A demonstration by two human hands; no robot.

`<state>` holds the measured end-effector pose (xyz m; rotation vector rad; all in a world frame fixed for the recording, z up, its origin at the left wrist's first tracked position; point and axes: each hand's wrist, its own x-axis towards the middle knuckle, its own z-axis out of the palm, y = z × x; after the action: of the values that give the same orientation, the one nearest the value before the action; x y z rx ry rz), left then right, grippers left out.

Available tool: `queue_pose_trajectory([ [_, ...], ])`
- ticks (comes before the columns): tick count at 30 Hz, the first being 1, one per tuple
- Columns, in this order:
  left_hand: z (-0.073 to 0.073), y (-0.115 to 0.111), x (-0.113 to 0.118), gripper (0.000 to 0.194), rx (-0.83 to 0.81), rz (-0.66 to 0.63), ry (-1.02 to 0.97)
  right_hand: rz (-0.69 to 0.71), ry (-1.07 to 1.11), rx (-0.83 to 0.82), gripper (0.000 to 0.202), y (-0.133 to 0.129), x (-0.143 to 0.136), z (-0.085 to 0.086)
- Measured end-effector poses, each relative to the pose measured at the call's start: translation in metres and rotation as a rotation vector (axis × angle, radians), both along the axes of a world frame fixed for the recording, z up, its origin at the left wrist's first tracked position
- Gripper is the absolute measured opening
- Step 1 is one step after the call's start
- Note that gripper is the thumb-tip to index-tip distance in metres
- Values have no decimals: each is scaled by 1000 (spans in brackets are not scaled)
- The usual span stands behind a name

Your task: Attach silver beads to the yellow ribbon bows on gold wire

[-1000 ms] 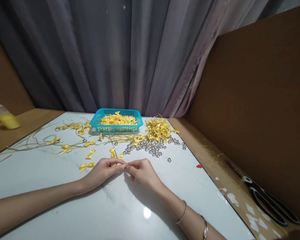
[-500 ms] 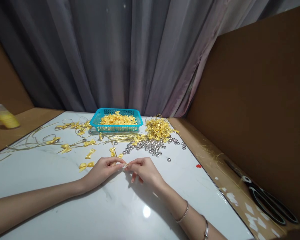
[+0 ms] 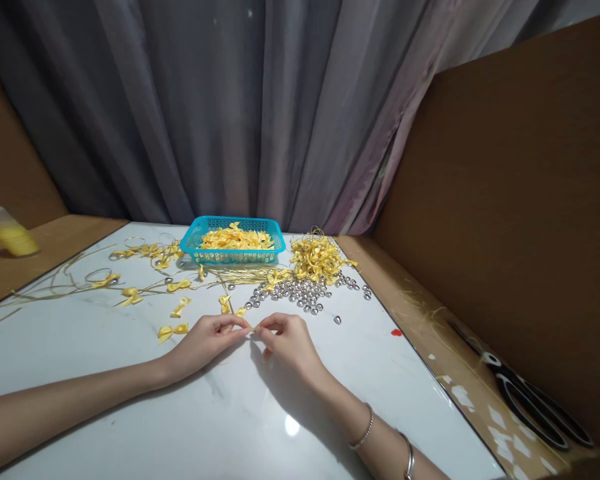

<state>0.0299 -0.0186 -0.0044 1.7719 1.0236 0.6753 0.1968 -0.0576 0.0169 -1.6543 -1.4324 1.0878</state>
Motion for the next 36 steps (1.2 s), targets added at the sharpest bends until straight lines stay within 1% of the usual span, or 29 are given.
queue_pose_trajectory([
  [3, -1, 0, 0, 30, -14, -11, -4, 23, -156, 218, 16, -1, 0, -6],
  [7, -1, 3, 0, 31, -77, -45, -26, 206, -343, 539, 18, -3, 6, -12],
  [10, 0, 5, 1, 31, -101, -55, -22, 305, -423, 692, 20, -3, 9, -13],
  [12, 1, 5, 1, 31, -115, -62, -18, 301, -381, 685, 18, -3, 9, -12],
  [13, 1, 4, 1, 31, -120, -67, -15, 272, -328, 638, 17, -3, 8, -11],
  [15, 0, 4, 1, 31, -116, -74, -6, 183, -173, 479, 14, -2, 6, -10],
  [18, -2, 2, -1, 31, -59, -82, 8, 61, 125, 212, 10, 0, 2, -9],
  [20, -3, 2, -2, 32, -23, -94, 11, 30, 277, 114, 11, 0, 0, -10],
  [21, -4, 1, -2, 33, -15, -98, 13, 24, 307, 102, 12, 1, -1, -10],
  [23, -6, 1, -2, 33, -15, -101, 17, 7, 283, 135, 13, 1, -3, -12],
  [27, -7, 2, -2, 30, -17, -103, 12, -32, 167, 247, 12, 0, -5, -16],
  [29, -6, 2, -1, 29, -38, -107, 5, 4, 71, 359, 10, -1, -5, -17],
  [32, -3, 3, 0, 28, -63, -113, 2, 109, -150, 589, 14, -4, -2, -21],
  [34, -2, 3, 0, 27, -56, -109, 11, 159, -252, 656, 23, -4, -1, -24],
  [36, 0, 3, 0, 27, -35, -106, 20, 193, -334, 673, 33, -4, 0, -28],
])
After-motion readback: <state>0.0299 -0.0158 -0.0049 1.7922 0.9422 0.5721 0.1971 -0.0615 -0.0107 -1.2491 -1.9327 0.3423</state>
